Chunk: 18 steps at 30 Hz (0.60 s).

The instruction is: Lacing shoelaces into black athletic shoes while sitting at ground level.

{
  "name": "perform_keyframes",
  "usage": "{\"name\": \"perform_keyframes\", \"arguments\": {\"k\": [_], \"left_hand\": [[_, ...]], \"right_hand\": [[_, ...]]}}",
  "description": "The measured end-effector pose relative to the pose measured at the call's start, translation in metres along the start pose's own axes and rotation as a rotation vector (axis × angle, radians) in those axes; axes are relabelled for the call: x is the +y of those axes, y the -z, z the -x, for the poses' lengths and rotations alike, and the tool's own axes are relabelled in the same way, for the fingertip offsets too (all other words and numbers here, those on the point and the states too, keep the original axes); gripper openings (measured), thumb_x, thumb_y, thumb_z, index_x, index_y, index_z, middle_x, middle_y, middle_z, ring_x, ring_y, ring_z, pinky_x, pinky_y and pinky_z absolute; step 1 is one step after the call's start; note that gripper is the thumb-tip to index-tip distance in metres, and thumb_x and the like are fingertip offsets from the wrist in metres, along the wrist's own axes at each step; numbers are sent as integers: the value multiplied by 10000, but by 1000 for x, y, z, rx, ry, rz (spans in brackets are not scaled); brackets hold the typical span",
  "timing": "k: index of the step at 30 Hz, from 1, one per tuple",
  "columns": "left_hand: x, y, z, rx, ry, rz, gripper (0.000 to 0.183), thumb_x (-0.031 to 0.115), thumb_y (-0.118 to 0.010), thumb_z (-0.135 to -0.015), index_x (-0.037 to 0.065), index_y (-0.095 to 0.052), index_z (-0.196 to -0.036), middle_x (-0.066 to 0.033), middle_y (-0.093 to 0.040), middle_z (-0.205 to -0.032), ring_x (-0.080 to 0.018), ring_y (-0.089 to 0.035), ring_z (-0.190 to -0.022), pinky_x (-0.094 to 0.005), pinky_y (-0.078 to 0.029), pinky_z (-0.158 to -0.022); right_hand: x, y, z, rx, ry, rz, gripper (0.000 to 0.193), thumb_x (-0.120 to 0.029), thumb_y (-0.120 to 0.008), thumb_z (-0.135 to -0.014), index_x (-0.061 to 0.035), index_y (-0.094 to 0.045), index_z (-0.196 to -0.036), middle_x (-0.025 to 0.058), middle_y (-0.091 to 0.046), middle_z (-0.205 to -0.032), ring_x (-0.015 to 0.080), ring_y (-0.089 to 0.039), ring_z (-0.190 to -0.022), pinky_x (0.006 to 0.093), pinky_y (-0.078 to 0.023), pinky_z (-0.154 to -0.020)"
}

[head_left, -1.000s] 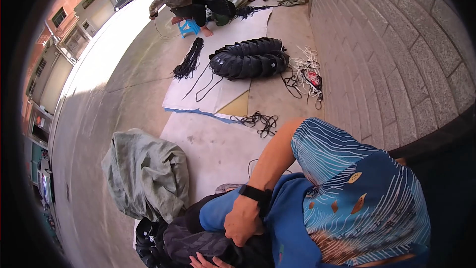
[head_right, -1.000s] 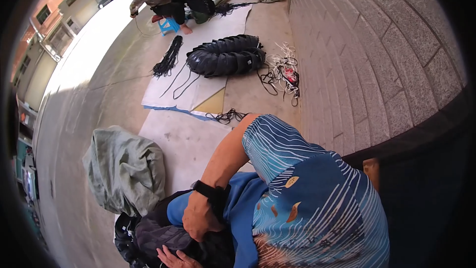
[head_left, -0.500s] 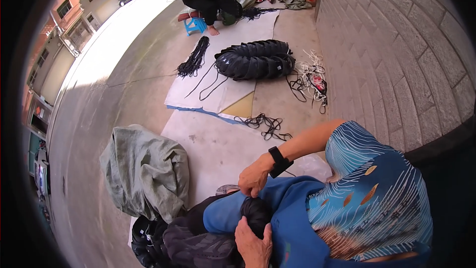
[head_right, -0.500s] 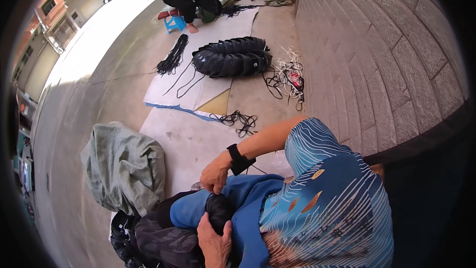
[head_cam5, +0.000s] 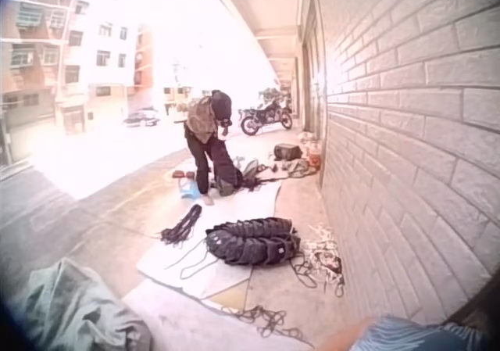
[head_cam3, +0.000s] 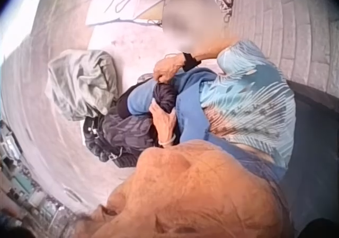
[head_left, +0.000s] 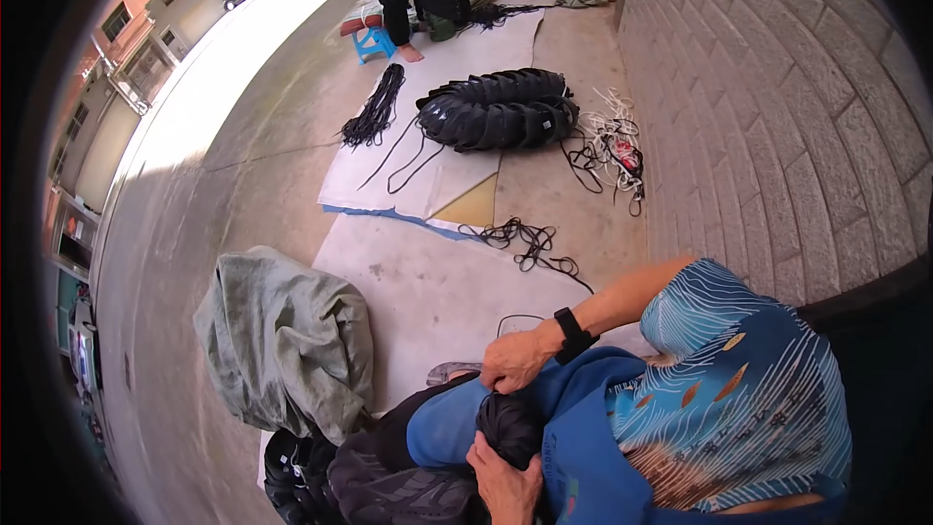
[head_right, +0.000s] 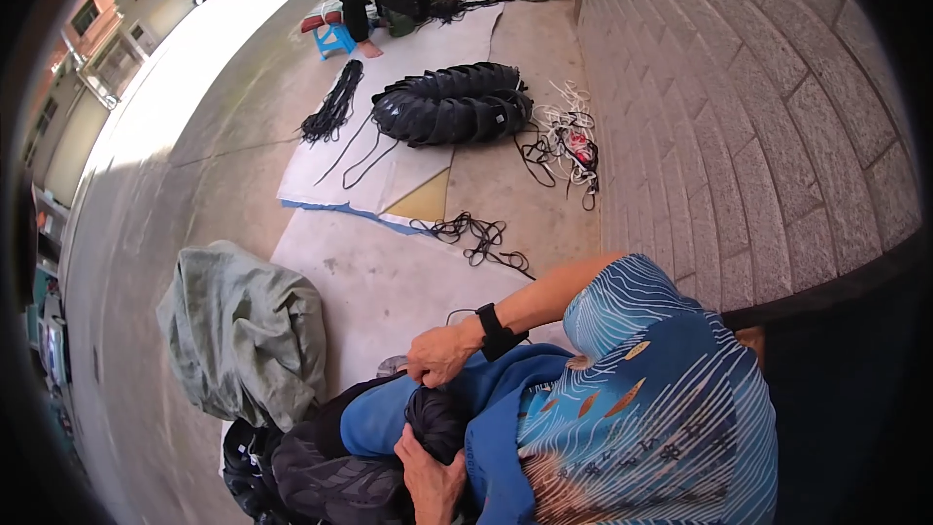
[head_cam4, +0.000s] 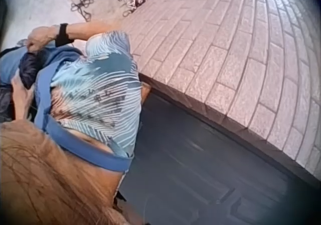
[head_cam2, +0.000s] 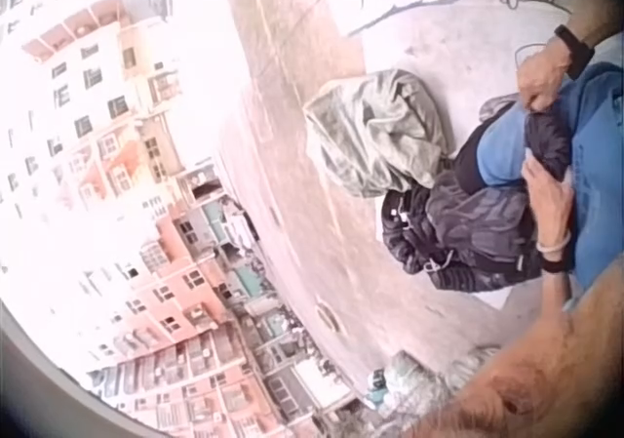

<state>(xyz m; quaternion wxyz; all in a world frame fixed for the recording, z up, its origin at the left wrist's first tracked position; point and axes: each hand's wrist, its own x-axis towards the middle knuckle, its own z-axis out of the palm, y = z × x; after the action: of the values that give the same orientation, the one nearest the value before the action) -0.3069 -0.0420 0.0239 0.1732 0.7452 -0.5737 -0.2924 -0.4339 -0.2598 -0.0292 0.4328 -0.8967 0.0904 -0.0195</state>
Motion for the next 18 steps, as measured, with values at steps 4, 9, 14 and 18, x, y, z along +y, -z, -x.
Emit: {"name": "perform_keyframes", "arguments": {"k": [4, 9, 14, 18], "left_hand": [[12, 8, 10, 94, 118, 23, 683, 204, -651, -804, -26, -342, -1368, -252, -475, -1219, -410, -498, -1122, -462, -436, -946], [-3, -8, 0, 264, -31, 11, 357, 80, -607, -870, 2, -472, -1191, -148, -554, -992, -289, -585, -912, -417, -509, -774], [-13, -6, 5, 155, -26, 105, 883, 236, -739, -698, -27, -283, -1408, -326, -450, -1215, -493, -489, -1092, -492, -452, -912], [-16, -10, 6, 145, -32, 65, 898, 235, -746, -705, -50, -268, -1410, -331, -447, -1212, -495, -487, -1087, -490, -454, -906]], "right_hand": [[-14, -22, -21, 253, 83, -245, 176, -161, -569, -810, -13, -647, -866, 114, -645, -730, 259, -625, -604, 363, -483, -554], [-22, -27, -12, 138, -419, -1291, 112, -154, -532, -897, -65, -592, -930, -12, -597, -751, 42, -511, -503, 202, -362, -433], [-5, 25, -24, 436, -375, -1566, 154, -164, -540, -884, -113, -517, -741, -34, -476, -628, 33, -293, -414, 211, -222, -372], [55, 148, -26, 901, -262, -1480, 160, -115, -512, -858, -112, -485, -700, -18, -443, -596, 66, -281, -399, 226, -213, -369]]}}
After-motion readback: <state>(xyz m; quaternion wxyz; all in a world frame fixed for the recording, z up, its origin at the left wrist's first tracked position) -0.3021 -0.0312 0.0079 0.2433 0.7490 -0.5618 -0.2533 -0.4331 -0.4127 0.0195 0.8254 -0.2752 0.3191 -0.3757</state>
